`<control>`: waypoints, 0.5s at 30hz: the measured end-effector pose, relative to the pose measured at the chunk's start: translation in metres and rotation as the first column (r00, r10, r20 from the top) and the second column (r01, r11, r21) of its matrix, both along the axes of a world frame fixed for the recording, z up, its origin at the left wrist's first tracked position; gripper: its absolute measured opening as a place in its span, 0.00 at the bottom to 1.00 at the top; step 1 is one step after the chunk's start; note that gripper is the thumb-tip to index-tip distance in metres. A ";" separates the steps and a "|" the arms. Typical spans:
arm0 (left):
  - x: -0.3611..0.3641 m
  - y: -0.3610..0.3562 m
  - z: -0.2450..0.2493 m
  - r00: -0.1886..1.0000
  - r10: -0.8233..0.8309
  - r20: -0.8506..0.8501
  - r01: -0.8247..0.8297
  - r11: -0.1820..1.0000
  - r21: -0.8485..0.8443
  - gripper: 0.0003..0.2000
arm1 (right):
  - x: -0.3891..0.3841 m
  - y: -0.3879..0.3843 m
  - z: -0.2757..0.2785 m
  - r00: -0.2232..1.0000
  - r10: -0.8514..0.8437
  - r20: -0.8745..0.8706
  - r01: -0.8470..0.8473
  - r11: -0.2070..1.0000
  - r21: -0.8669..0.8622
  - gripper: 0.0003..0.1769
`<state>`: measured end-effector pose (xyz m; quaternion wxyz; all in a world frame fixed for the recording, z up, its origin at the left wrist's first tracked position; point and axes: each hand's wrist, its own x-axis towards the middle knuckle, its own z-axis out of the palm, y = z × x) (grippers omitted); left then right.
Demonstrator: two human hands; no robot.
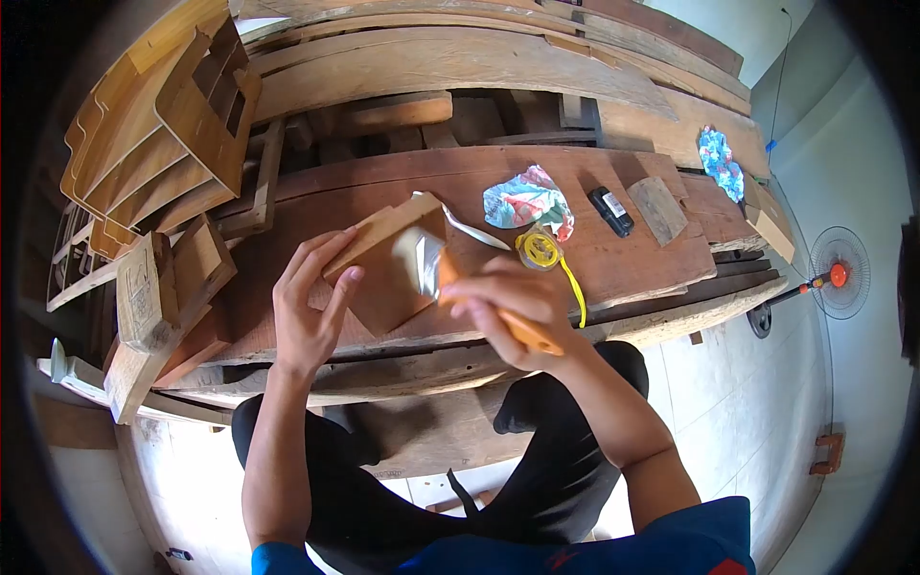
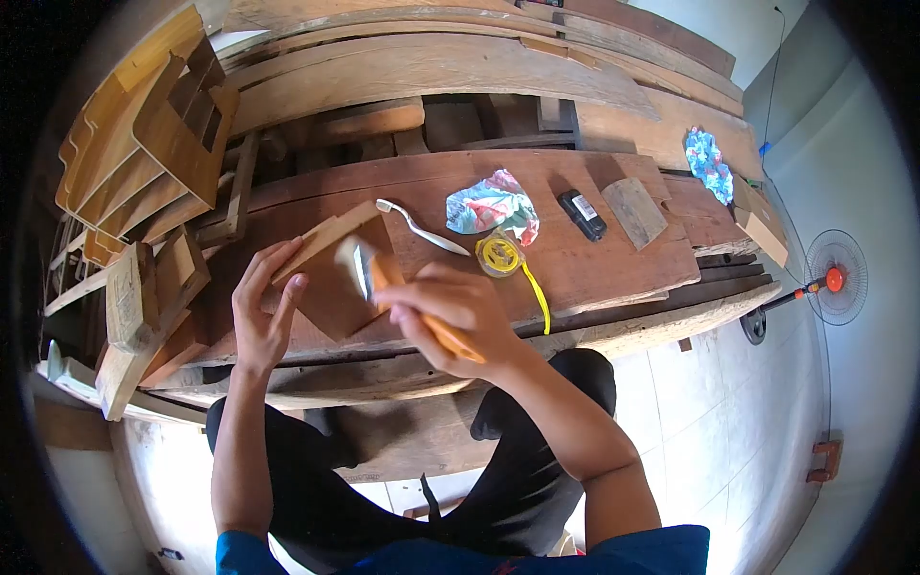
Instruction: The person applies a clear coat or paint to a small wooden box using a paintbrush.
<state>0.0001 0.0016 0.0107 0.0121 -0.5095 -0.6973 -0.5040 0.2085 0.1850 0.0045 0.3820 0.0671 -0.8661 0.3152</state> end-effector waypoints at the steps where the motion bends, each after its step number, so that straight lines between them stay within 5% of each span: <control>1: -0.001 -0.001 0.000 1.000 0.013 -0.013 -0.013 1.000 -0.001 0.19 | -0.002 -0.002 0.003 0.995 -0.072 -0.076 0.071 0.997 -0.017 0.15; 3: -0.004 -0.002 -0.001 0.999 0.031 -0.011 -0.031 1.000 0.004 0.19 | -0.005 -0.009 0.003 0.987 -0.099 -0.125 0.097 0.995 -0.022 0.14; 7: -0.007 0.000 -0.004 0.996 0.055 0.068 -0.055 0.998 0.002 0.19 | -0.001 -0.026 -0.005 0.972 0.082 0.218 -0.118 0.981 0.156 0.14; 11: -0.006 -0.003 -0.004 0.998 0.057 -0.004 -0.057 0.998 0.008 0.18 | -0.004 -0.005 0.006 0.991 -0.129 -0.034 0.127 0.991 -0.051 0.14; 15: -0.003 -0.001 -0.003 0.996 0.035 0.086 -0.037 0.999 0.023 0.18 | -0.002 -0.016 -0.001 0.983 0.102 0.155 -0.106 0.994 0.014 0.13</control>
